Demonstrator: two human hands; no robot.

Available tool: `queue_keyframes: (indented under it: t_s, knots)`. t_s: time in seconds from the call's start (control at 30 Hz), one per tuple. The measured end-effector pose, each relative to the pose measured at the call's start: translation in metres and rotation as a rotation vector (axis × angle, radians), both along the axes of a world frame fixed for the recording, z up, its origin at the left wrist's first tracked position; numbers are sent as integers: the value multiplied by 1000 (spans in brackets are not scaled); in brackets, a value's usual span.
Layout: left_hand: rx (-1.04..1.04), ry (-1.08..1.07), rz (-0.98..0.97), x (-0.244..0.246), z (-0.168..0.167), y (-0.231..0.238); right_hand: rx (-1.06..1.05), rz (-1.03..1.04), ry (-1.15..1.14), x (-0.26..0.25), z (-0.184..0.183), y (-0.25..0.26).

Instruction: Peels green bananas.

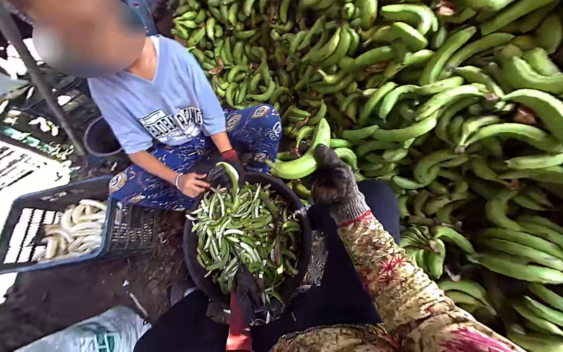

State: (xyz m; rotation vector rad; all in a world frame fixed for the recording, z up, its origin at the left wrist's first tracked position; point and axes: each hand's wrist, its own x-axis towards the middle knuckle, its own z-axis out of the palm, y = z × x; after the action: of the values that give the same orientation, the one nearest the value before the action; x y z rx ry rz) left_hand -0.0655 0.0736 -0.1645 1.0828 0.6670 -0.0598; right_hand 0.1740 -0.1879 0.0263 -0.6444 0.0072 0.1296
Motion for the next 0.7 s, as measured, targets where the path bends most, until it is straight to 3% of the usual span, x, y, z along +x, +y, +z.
queue_keyframes:
  t_s: [0.07, 0.17, 0.27, 0.33, 0.4, 0.7]
  knots:
    - [58, -64, -26, -3, 19, -9, 111, 56, 5, -15, -21, 22]
    - [183, -169, -48, 4, 51, -25, 20, 90, 244, -27, -66, 60]
    - [583, -285, -152, 9, 68, -34, -154, 28, 461, -48, -90, 87]
    - [882, -264, -238, 13, 74, -35, -224, 36, 514, -59, -92, 96]
    - [1034, -199, -341, 18, 79, -38, -323, 70, 521, -69, -95, 97]
    - [1056, -182, -417, 27, 80, -53, -356, 37, 614, -81, -100, 95]
